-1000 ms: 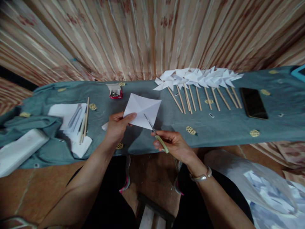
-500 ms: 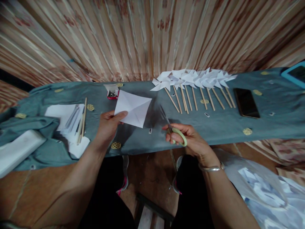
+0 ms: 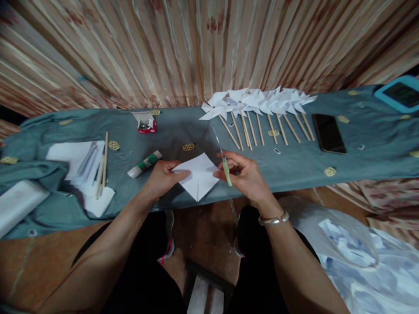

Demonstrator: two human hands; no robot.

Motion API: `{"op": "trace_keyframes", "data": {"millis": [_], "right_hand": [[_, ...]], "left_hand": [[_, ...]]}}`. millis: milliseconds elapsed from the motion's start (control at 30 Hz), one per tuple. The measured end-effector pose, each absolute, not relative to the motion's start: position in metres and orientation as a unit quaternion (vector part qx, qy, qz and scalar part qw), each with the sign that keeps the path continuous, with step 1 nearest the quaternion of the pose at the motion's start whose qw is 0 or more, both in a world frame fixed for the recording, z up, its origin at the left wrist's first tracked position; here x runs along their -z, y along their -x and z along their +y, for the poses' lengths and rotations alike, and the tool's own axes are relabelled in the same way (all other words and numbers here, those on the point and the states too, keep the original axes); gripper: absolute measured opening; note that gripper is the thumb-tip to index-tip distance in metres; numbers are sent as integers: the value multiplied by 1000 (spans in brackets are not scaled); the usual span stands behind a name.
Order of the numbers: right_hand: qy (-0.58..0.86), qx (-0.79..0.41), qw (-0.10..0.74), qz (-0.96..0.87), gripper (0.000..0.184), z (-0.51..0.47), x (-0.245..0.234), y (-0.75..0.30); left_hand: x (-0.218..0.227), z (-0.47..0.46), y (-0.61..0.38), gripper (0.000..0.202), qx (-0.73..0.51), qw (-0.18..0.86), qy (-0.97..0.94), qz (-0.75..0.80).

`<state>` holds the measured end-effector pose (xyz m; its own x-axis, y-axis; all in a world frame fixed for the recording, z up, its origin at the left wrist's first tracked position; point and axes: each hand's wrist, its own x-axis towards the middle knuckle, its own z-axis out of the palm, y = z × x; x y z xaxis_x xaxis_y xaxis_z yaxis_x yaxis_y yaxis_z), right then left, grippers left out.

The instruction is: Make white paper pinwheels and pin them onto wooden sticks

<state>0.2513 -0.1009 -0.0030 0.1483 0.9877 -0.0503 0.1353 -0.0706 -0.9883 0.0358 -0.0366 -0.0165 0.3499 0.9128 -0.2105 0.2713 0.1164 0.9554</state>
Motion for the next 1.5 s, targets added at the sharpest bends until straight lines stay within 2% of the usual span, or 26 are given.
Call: {"op": "trace_keyframes", "data": {"millis": [233,333,467,600,933,1167,1300,1500], "right_hand": [[601,-417,462,-502,41,-98,10,-251],[609,-412,473,-485,41,-97,15,-248],[612,-410,533,-417,43,-93,21,-240],[613,-404,568,-372,45,-91,24,-231],[577,-461,558,-379,44,-90,25,-213],[545,-506,562,-362,45,-93,20,-205],[547,-546,517,-368,43,-103,16,-206],[505,-648,377,-428,47,-122,13,-214]], "left_hand": [[20,-36,-37,19,-310,586,-574,480],[21,-36,-40,31,-381,642,-487,453],[21,-41,-47,53,-449,706,-400,375],[23,-53,-57,62,-449,695,-429,364],[29,-57,-73,32,-458,670,-389,436],[29,-50,-67,34,-495,634,-338,488],[26,-39,-57,27,-526,618,-341,474],[20,-25,-41,28,-575,588,-331,463]]}}
